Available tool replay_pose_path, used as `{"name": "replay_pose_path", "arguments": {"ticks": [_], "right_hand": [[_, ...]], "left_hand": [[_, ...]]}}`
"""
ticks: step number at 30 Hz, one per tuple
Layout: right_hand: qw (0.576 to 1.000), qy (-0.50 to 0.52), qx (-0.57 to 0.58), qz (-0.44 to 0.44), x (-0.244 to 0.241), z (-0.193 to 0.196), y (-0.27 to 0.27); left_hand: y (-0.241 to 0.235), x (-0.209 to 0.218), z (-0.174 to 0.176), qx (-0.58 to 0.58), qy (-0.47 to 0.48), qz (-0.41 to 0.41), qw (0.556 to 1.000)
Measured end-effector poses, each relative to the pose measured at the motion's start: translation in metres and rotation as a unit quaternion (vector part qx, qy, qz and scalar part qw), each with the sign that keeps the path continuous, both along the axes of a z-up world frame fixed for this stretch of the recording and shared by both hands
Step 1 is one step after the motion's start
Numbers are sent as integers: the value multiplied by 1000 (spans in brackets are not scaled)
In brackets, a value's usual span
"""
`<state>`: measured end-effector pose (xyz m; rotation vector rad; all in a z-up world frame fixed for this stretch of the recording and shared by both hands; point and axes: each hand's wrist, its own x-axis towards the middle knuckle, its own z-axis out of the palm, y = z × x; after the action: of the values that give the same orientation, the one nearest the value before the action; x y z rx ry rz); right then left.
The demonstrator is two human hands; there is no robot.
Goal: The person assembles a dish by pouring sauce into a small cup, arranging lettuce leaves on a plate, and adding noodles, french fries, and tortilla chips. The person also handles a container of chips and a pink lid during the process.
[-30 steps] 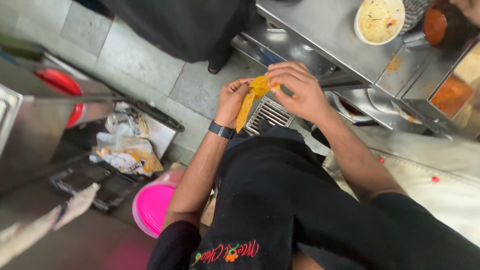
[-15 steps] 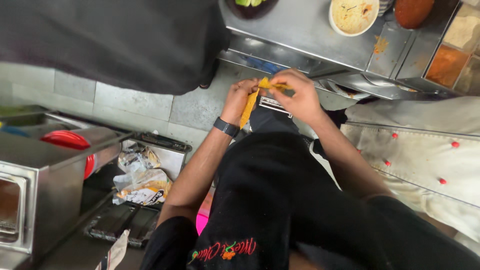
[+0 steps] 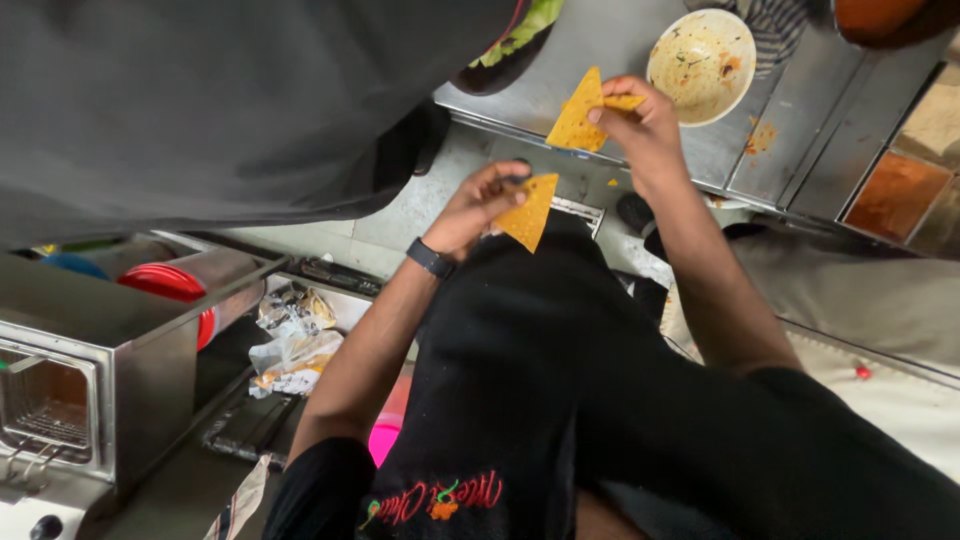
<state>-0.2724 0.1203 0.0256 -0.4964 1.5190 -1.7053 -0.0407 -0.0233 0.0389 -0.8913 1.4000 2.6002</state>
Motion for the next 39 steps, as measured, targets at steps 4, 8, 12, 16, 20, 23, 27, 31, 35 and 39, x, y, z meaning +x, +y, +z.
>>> {"name": "replay_pose_path", "arguments": {"ticks": [4,8,12,16,20,23,27,31,35,39], "right_hand": [[999,-10,7,-35,-17,6,1],[999,-9,-20,-40,-16,15,9],[1000,8,6,8,-3,21,8],[999,29,24,31,18,21,2],[998,-32,-14,-49,36,23,-2],[979,-168,-9,-112,49,23,-1],[986,-110,14,-123,68,22,-4],[991,-83,4,-108,83,21,-3],[991,-69,13,-111,101,22,-8],[993,-18,39,-113,119,24,-19]], "left_hand": [[-11,-20,-16,-84,37,23,996],[-19,-37,-36,-112,42,45,992],[-24,-53,-45,-154,47,85,983],[-26,-60,-35,-127,69,132,981],[-29,-55,-17,-67,31,156,985],[-25,-46,-17,-55,81,135,986],[-26,-33,-42,-123,102,62,985],[-32,-16,-72,-134,84,61,986],[-36,-3,-75,-101,3,66,993],[-37,12,-53,-38,70,9,997]]}}
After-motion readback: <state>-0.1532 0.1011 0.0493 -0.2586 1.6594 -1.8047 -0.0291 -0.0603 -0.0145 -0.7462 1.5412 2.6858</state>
